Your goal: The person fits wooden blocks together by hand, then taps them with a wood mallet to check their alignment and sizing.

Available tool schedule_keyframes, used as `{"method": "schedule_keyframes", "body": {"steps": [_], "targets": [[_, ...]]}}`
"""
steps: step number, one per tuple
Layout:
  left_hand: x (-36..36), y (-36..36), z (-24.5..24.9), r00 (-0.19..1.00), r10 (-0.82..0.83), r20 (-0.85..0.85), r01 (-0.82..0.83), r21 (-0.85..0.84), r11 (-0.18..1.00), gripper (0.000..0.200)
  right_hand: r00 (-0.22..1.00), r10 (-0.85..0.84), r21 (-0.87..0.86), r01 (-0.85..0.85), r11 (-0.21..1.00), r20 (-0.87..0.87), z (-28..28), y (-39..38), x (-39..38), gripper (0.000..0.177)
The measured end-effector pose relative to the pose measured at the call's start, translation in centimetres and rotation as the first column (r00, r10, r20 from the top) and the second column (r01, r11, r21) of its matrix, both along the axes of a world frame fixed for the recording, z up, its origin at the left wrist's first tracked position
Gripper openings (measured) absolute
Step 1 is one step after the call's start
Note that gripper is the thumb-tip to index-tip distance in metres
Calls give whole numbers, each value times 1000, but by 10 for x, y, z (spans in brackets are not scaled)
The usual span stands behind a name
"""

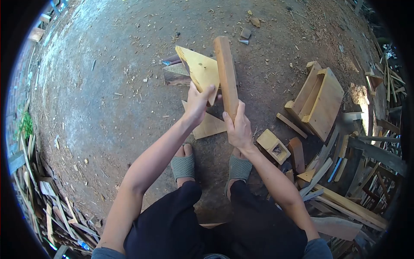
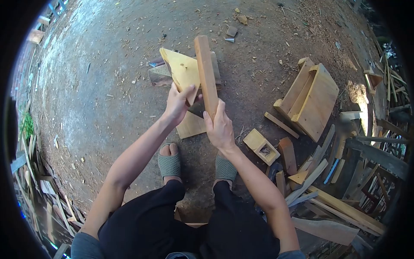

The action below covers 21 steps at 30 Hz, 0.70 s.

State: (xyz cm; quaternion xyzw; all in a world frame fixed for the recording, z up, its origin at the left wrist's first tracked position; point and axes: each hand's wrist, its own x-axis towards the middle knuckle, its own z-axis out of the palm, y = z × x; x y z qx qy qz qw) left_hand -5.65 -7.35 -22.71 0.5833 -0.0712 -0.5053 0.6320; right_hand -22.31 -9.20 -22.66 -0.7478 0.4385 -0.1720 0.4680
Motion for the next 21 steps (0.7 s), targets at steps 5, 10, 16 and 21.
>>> {"method": "schedule_keyframes", "body": {"steps": [5, 10, 16, 21], "targets": [[19, 9, 21, 984, -173, 34, 171, 42, 984, 39, 995, 31, -47, -36, 998, -92, 8, -14, -10, 54], [43, 16, 51, 931, -342, 127, 314, 197, 929, 35, 976, 102, -196, -140, 971, -194, 36, -27, -13, 54], [79, -1, 62, 815, -575, 75, 523, 332, 785, 37, 974, 220, -549, -153, 822, 58, 38, -31, -11, 57], [82, -1, 58, 799, -591, 114, 529, 334, 780, 40, 939, 233, -376, -317, 871, -253, 24, -34, -9, 51]]}}
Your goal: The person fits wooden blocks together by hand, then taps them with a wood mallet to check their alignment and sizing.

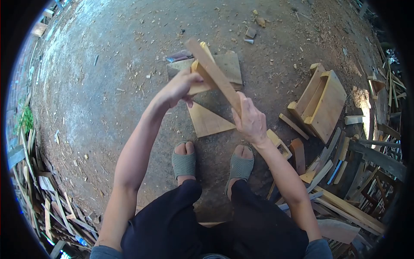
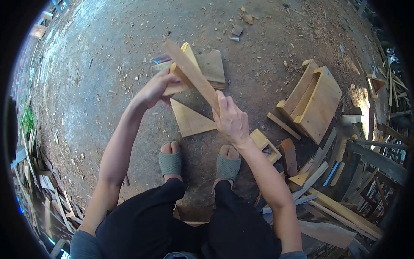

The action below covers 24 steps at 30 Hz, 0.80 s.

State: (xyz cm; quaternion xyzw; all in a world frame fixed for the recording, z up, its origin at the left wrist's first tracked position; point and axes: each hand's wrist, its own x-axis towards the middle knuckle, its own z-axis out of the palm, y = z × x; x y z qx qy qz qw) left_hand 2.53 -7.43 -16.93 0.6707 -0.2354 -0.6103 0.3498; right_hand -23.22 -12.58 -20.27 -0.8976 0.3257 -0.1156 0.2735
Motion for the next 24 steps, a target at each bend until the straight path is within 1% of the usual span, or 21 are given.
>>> {"method": "schedule_keyframes", "body": {"steps": [1, 3, 4, 5, 6, 7, 8, 9, 10, 11, 12, 13, 15, 16, 17, 18, 19, 21, 23, 24], "targets": [[2, 2, -3, 1000, 3, -4, -3, 10, 1000, 40, 1000, 3, 10, -3, 1000, -4, -2, 5, -1, 51], [4, 0, -5, 999, -17, -50, 17, 5, 1000, 42, 970, -15, -47, 27, 999, 241, -7, 7, -4, 49], [5, 0, -3, 998, -24, -51, 26, 31, 999, 43, 971, -14, -48, 27, 999, 239, -12, 5, -5, 49], [2, 0, -1, 998, -26, -49, 28, 26, 999, 43, 996, -12, -35, 16, 999, 90, -18, -2, -5, 50], [-3, 2, 2, 999, -33, 10, 33, 0, 999, 44, 998, -8, -19, 7, 1000, -60, -19, -7, -4, 50], [-3, 2, 4, 997, -35, 74, 38, -27, 999, 45, 999, -7, -24, 6, 1000, -52, -19, -10, -4, 50], [4, 3, 0, 999, -20, -47, 20, 14, 1000, 53, 1000, -4, -18, 4, 1000, -5, -19, -8, -5, 53], [9, 8, -4, 999, -18, -46, 19, 22, 1000, 53, 999, -3, -8, 3, 1000, 37, -19, -5, -7, 55], [13, 12, -9, 990, -17, -142, 12, -38, 999, 56, 999, 1, -9, -1, 1000, 37, -18, -5, -9, 55], [16, 17, -17, 971, -21, -239, -2, -96, 995, 59, 992, -71, -9, 73, 997, 105, -16, -2, -12, 53], [17, 21, -24, 955, 10, -296, -36, -82, 996, 62, 974, -147, -1, 150, 989, 171, -16, 0, -16, 52], [17, 26, -31, 955, 9, -297, -34, -79, 996, 62, 974, -150, 2, 152, 988, 169, -17, -2, -19, 52], [16, 35, -39, 906, 76, -417, -131, -105, 986, 63, 965, -253, -52, 257, 965, 75, -18, -12, -28, 49], [16, 40, -44, 906, 78, -417, -134, -107, 985, 63, 961, -267, -96, 273, 957, 73, -23, -19, -31, 49], [18, 46, -50, 884, 51, -464, -121, -122, 985, 65, 962, -262, -96, 268, 958, 76, -24, -25, -35, 49], [19, 50, -52, 861, 24, -508, -108, -138, 985, 67, 957, -289, -116, 285, 952, -17, -25, -30, -39, 49], [19, 53, -55, 862, 28, -506, -112, -137, 984, 67, 943, -315, -137, 300, 944, -111, -27, -35, -43, 49], [17, 55, -55, 842, -3, -540, -64, -105, 992, 71, 938, -322, -164, 300, 940, -132, -34, -40, -49, 51], [10, 54, -50, 850, 4, -527, -66, -99, 993, 74, 920, -343, -100, 330, 939, -190, -37, -39, -53, 51], [6, 52, -46, 870, 33, -492, -89, -90, 992, 66, 919, -344, -99, 331, 939, -192, -38, -37, -54, 51]]}}
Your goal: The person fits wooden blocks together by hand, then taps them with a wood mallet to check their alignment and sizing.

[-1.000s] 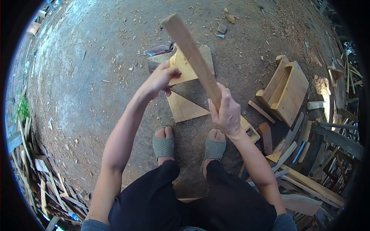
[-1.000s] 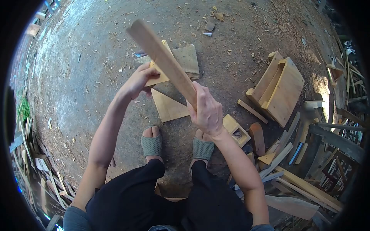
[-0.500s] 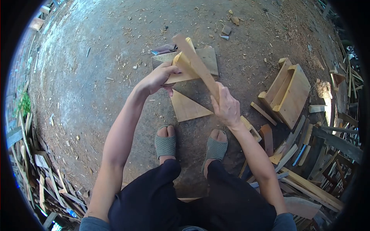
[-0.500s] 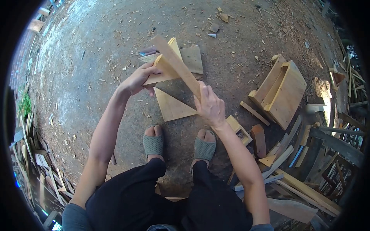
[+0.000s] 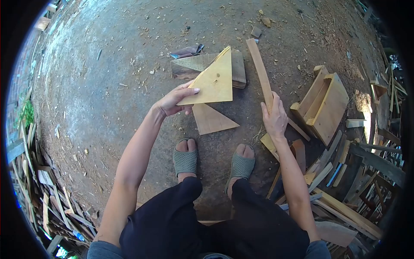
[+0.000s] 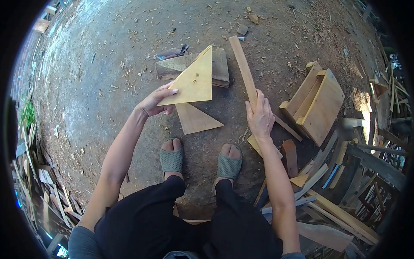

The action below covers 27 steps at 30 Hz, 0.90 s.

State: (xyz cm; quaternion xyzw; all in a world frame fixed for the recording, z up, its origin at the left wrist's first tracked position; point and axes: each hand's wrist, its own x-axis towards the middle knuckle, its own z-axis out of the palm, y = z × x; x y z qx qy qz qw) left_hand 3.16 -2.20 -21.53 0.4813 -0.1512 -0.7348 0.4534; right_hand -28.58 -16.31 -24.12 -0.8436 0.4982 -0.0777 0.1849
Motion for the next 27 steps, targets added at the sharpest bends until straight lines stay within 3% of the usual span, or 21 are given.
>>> {"method": "schedule_keyframes", "body": {"steps": [2, 4, 7, 9, 11, 12, 14, 17, 18, 19, 20, 21, 22, 23, 25, 26, 27], "targets": [[0, 1, -3, 999, 31, 41, -31, 14, 999, 58, 991, 40, -85, -29, 996, 129, -2, 7, 0, 53], [8, 0, -12, 995, 98, -23, -94, 125, 988, 38, 978, 86, -109, -66, 992, 190, 5, 13, 5, 53], [27, -5, 2, 996, 58, -66, -46, 171, 984, 30, 944, 180, -126, -150, 981, 278, 20, 23, 14, 54], [36, -12, 19, 997, 63, -39, -55, 182, 982, 37, 924, 228, -117, -202, 973, 307, 29, 31, 23, 54], [47, -19, 36, 995, -57, -81, 58, 9, 998, 45, 916, 257, -3, -269, 963, 308, 37, 38, 31, 54], [43, -22, 47, 995, -59, -83, 60, 11, 998, 45, 912, 254, 39, -281, 959, 321, 41, 40, 37, 54], [26, -29, 67, 957, 222, 186, -211, -76, 975, 53, 921, 225, 106, -270, 957, 320, 36, 45, 44, 53], [16, -27, 57, 943, 194, 270, -148, -182, 972, 59, 935, 167, 210, -240, 948, 314, 23, 53, 51, 52], [13, -27, 54, 981, 193, 22, -179, -282, 942, 49, 942, 134, 251, -216, 944, 308, 23, 54, 52, 51], [8, -28, 50, 981, 193, 18, -181, -281, 943, 49, 943, 134, 252, -215, 943, 304, 24, 54, 51, 51], [-3, -32, 45, 908, 209, 363, -76, -349, 934, 45, 952, 118, 294, -203, 934, 282, 27, 54, 50, 51], [-12, -37, 46, 711, 233, 663, 48, -377, 925, 42, 958, 105, 332, -193, 923, 265, 30, 53, 52, 51], [-15, -45, 42, 567, 293, 770, 60, -394, 917, 42, 957, 109, 332, -197, 922, 267, 30, 54, 52, 51], [-14, -48, 43, 564, 296, 771, 58, -395, 917, 42, 957, 99, 349, -194, 917, 272, 30, 54, 51, 52], [-14, -55, 45, 245, 400, 883, 229, -454, 861, 19, 957, 87, 364, -188, 912, 275, 32, 54, 48, 52], [-16, -56, 46, 248, 399, 883, 231, -454, 861, 19, 950, 83, 342, -189, 921, 301, 33, 55, 47, 52], [-18, -57, 51, 333, 479, 812, 79, -530, 844, 14, 942, 75, 322, -186, 928, 327, 34, 58, 45, 52]]}}
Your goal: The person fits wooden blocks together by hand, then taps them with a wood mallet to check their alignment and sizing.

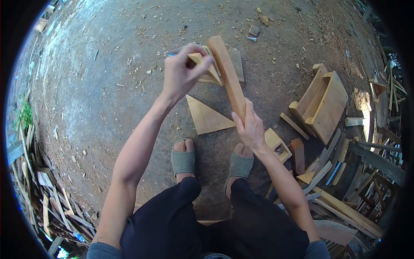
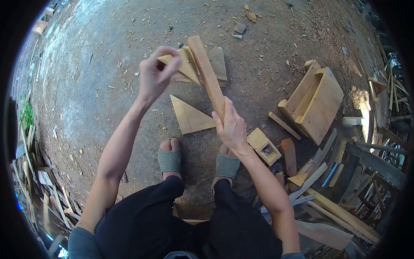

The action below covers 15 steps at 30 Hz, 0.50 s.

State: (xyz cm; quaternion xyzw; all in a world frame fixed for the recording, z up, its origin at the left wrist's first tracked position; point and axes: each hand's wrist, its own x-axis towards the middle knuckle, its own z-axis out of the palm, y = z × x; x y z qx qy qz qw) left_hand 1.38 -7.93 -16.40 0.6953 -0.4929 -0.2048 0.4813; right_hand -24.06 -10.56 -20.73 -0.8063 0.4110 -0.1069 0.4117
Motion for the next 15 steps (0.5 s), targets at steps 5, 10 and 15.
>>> {"method": "schedule_keyframes", "body": {"steps": [5, 10, 15], "targets": [[11, -7, 34, 986, 123, -113, -118, 45, 992, 45, 995, -37, 6, 37, 999, 88, 13, 8, -4, 52], [22, -18, 42, 927, 137, -349, -132, 40, 990, 49, 987, -27, -17, 30, 999, 157, 21, 8, -2, 51], [33, -24, 35, 917, 211, -339, -198, 72, 977, 46, 989, -26, -27, 30, 999, 148, 24, 4, 0, 51]]}}
